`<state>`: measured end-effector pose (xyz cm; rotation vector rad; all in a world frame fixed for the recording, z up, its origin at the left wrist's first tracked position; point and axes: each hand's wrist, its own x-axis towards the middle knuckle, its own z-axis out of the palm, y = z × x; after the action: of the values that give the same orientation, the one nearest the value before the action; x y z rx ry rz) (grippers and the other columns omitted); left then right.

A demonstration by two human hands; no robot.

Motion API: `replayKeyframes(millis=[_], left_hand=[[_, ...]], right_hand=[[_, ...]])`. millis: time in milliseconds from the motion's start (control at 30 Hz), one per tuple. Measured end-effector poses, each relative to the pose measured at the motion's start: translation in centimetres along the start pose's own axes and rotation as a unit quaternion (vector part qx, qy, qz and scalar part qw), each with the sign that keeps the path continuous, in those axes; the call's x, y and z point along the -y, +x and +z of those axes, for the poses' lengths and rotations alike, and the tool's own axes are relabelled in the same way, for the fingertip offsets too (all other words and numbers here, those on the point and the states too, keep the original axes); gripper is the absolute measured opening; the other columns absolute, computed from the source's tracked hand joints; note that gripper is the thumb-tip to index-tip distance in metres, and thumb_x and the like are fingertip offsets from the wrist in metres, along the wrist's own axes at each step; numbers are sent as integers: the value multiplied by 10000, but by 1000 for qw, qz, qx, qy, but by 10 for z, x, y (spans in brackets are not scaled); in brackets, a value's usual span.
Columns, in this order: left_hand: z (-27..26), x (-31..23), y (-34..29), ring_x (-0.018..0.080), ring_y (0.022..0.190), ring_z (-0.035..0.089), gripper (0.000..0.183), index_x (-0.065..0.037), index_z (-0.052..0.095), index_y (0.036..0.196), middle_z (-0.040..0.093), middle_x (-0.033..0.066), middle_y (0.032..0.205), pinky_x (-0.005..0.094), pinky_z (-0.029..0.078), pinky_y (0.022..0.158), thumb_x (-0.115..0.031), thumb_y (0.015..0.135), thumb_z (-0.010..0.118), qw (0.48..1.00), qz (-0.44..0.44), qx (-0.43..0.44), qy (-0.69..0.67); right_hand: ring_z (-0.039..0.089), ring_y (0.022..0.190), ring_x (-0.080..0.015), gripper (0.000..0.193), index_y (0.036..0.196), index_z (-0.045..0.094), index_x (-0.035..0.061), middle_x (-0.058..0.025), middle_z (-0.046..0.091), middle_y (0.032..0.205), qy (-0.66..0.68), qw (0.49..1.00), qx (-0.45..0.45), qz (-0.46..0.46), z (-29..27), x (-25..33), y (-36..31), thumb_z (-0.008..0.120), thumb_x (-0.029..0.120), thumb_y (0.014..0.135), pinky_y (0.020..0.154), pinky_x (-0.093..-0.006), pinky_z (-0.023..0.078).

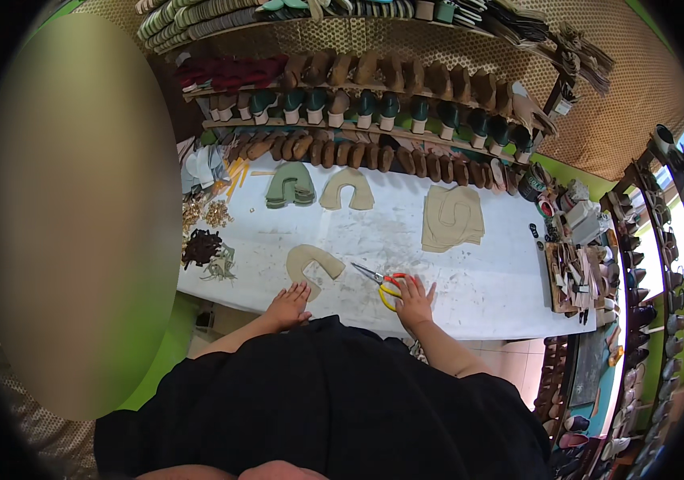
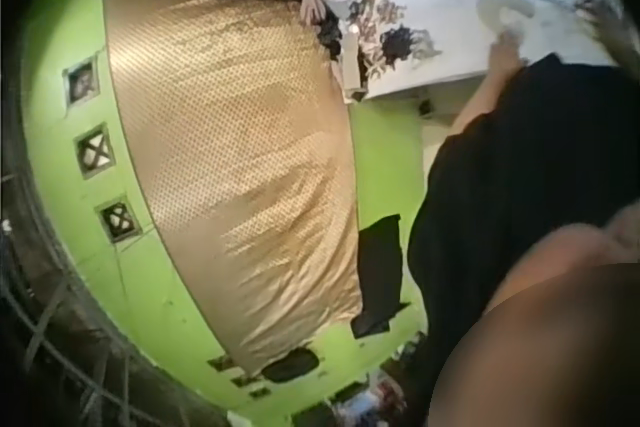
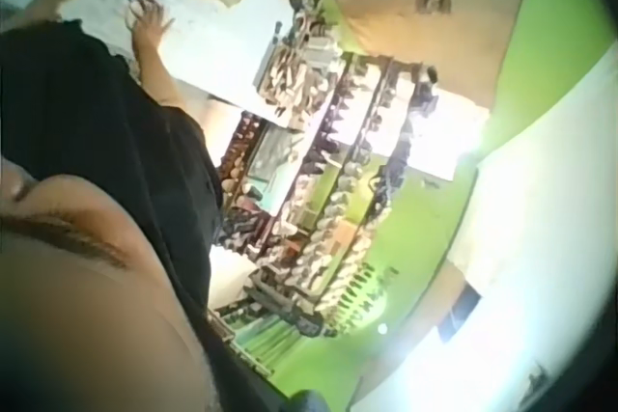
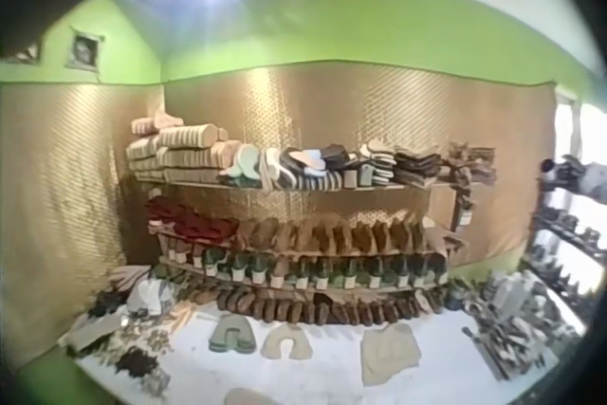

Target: Cutting shoe upper components from material sheets using scissors.

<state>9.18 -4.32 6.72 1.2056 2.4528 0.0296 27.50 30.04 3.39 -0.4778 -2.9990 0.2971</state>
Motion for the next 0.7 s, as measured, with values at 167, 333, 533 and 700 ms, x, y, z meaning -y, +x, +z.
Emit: replayKeyframes(millis=[167, 333, 533, 700], left_hand=[[7, -1, 6, 354, 1423, 356, 684, -57, 405, 1455, 340, 157, 1565, 504, 289, 1157, -396, 894, 601, 999, -12, -51, -4], [12, -5, 17, 377, 1345, 445, 552, 3, 524, 1291, 484, 210, 1429, 468, 367, 1114, -288, 848, 677, 985, 7, -162, -58], [28, -4, 34, 333, 1180, 600, 451, 14, 593, 1183, 584, 208, 1306, 407, 532, 921, -274, 848, 684, 969, 46, -234, -58], [47, 8, 44, 314, 1069, 658, 336, 0, 640, 1113, 654, 179, 1181, 402, 567, 831, -247, 885, 626, 953, 82, -288, 46]], right_hand=[[486, 1286, -263, 714, 1461, 403, 177, -87, 581, 1298, 39, 998, 34, 20, -6, 18, 13, 702, 354, 837, 1151, -639, 152], [603, 1147, -297, 760, 1472, 375, 163, -128, 653, 1171, 11, 996, 71, 51, -16, 26, 25, 735, 301, 817, 1116, -585, 254], [647, 1068, -281, 613, 1351, 501, 146, -103, 675, 1086, -19, 986, 122, 108, -33, 43, 38, 717, 254, 788, 1049, -551, 337], [646, 1074, -307, 592, 1260, 518, 109, -120, 673, 1114, -6, 961, 216, 170, -52, 63, 46, 703, 257, 718, 996, -492, 392]])
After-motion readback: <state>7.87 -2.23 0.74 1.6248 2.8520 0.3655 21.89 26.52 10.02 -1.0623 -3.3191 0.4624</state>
